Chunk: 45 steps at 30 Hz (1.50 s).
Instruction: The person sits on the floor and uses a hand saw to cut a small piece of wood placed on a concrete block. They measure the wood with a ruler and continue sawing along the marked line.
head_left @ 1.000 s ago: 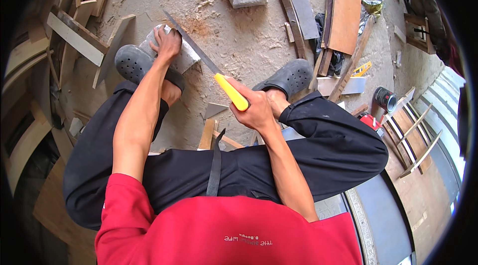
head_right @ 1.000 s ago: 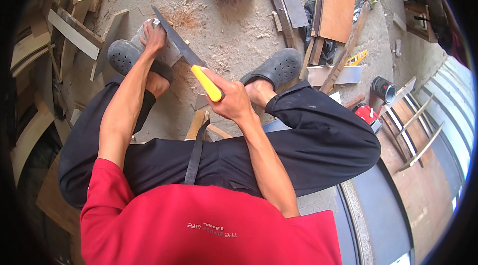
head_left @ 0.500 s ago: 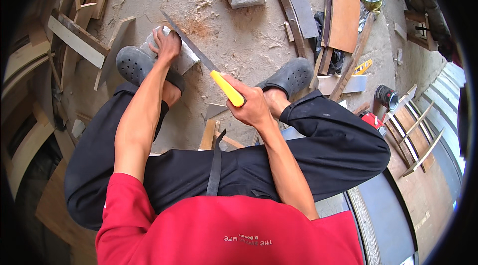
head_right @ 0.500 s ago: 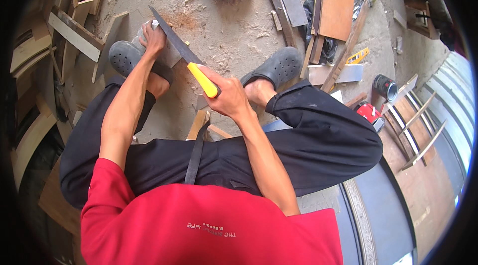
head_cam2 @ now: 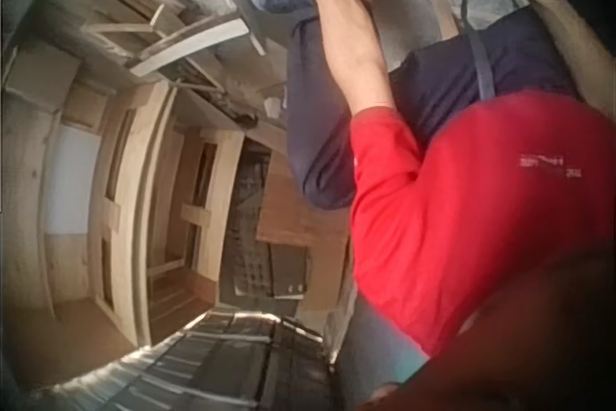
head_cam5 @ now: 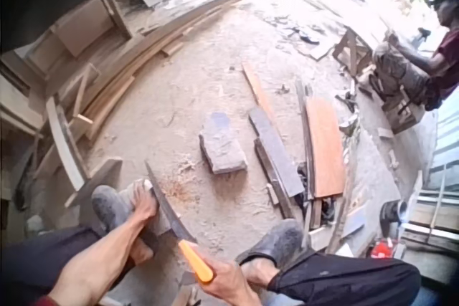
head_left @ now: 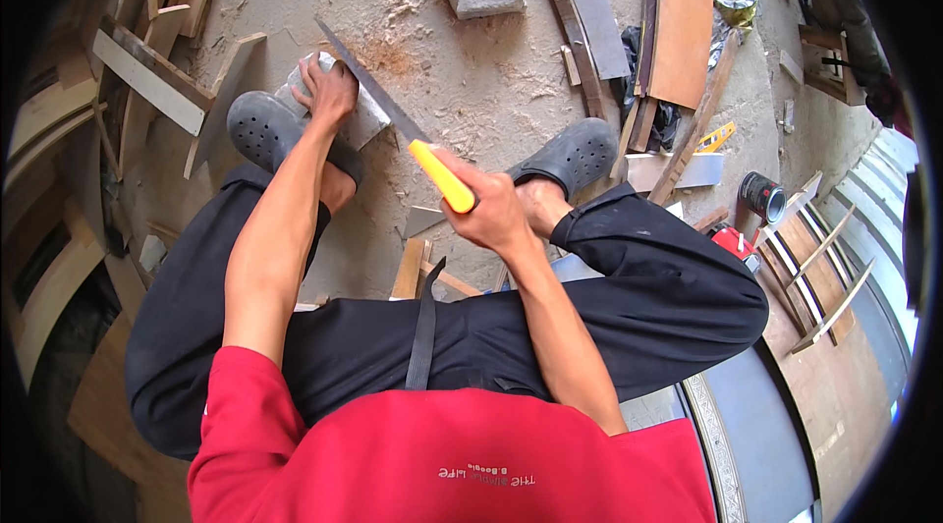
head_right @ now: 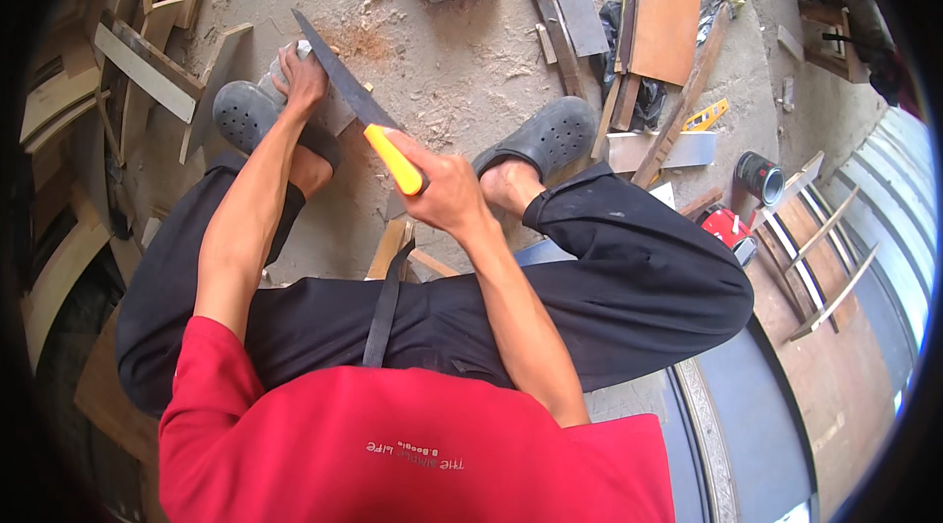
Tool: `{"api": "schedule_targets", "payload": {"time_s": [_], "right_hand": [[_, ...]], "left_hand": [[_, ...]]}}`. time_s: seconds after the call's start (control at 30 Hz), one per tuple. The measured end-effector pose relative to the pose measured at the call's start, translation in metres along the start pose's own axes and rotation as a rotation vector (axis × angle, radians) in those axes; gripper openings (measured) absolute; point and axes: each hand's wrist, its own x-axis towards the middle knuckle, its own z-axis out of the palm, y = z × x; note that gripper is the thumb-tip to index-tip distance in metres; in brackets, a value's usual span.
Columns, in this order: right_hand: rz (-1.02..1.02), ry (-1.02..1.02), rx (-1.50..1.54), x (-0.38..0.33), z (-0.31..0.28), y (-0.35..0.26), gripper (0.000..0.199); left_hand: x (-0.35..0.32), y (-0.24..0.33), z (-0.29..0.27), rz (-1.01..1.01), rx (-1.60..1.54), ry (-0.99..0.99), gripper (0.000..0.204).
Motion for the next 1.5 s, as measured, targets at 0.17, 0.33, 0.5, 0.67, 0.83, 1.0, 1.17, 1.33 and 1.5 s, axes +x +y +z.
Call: {"api": "schedule_targets", "payload": {"time_s": [0.17, 0.33, 0.5, 0.67, 0.83, 1.0, 1.17, 1.33, 1.5], "right_hand": [[0.023, -0.004, 0.044, 0.007, -0.008, 0.008, 0.057], [0.041, -0.025, 0.025, 0.009, -0.006, 0.0, 0.056], [0.015, 0.013, 0.057, 0.005, -0.003, -0.001, 0.056], [0.095, -0.071, -0.019, 0.031, 0.002, -0.004, 0.057], [0.045, -0.054, 0.038, 0.012, -0.004, 0.001, 0.056], [0.005, 0.014, -0.009, 0.001, -0.008, 0.001, 0.056], [0.099, -0.031, -0.02, 0.018, 0.005, -0.008, 0.057], [0.023, 0.053, 0.069, -0.001, 0.003, -0.015, 0.057], [0.175, -0.091, -0.077, 0.026, 0.0, -0.028, 0.057]], "left_hand": [[0.01, -0.004, 0.003, 0.023, 0.012, 0.05, 0.05], [0.013, -0.002, 0.003, 0.012, 0.001, 0.044, 0.049], [0.009, -0.002, 0.003, -0.001, 0.023, 0.029, 0.046], [0.009, 0.0, 0.005, 0.026, -0.025, 0.072, 0.043], [0.009, 0.001, -0.001, -0.026, 0.006, 0.032, 0.044], [0.006, 0.003, -0.001, -0.02, -0.013, 0.044, 0.046], [0.012, -0.004, 0.005, 0.043, 0.002, 0.074, 0.048], [0.014, -0.005, 0.004, 0.001, 0.023, 0.028, 0.048], [0.01, -0.006, 0.006, 0.02, 0.016, 0.042, 0.049]]}}
